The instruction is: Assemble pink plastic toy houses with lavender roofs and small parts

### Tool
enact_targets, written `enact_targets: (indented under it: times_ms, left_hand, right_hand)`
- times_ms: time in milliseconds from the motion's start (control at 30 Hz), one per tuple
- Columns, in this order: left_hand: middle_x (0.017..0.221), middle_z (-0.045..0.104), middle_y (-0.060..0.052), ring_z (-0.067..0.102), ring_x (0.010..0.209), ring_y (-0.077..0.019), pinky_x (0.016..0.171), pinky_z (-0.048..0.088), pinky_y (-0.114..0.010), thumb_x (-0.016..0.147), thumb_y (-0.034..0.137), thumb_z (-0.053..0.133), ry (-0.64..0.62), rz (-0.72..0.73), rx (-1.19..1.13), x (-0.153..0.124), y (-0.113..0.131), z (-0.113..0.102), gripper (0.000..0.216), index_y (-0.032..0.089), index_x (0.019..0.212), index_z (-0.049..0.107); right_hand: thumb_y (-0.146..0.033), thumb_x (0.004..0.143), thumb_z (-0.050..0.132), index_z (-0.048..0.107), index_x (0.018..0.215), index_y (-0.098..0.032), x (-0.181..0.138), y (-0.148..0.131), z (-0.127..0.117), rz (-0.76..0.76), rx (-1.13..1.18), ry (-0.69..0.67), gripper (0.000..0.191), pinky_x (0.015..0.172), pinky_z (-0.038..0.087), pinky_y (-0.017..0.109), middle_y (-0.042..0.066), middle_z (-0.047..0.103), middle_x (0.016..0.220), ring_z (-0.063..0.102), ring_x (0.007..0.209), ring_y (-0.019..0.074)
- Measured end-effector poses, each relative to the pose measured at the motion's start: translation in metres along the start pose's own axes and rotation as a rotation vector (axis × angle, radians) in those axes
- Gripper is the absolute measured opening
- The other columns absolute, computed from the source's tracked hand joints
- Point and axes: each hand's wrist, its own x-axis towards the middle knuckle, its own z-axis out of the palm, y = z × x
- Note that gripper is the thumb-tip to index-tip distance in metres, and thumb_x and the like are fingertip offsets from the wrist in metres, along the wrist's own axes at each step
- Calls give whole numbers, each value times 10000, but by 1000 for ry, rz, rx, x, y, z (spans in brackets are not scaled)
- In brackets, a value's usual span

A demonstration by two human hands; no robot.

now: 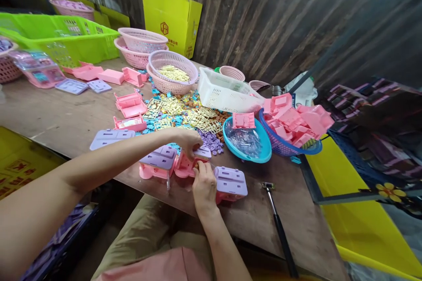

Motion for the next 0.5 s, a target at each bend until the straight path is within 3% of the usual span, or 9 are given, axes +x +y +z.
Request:
enact_targets:
  times_ms: [167,500]
  left_hand:
    - [583,570,31,426,517,-105,498,297,-231,568,362,740,12,2,-58,2,-4,-1,257,171,672,602]
    - [587,587,22,426,515,-106,504,305,-236,583,348,723,13,-22,-71,3,-7,-3,217,169,670,636]
  right_hand:
    - [-166,891,332,632,1068,-118,5,12,11,-7,-56,-20,352,679,460,343,139,651,925,609,784,232]
    - [-51,840,307,646,1036,-122,12,14,9,-61,-163,-64,398,711,484,316,140,597,1003,599,808,210]
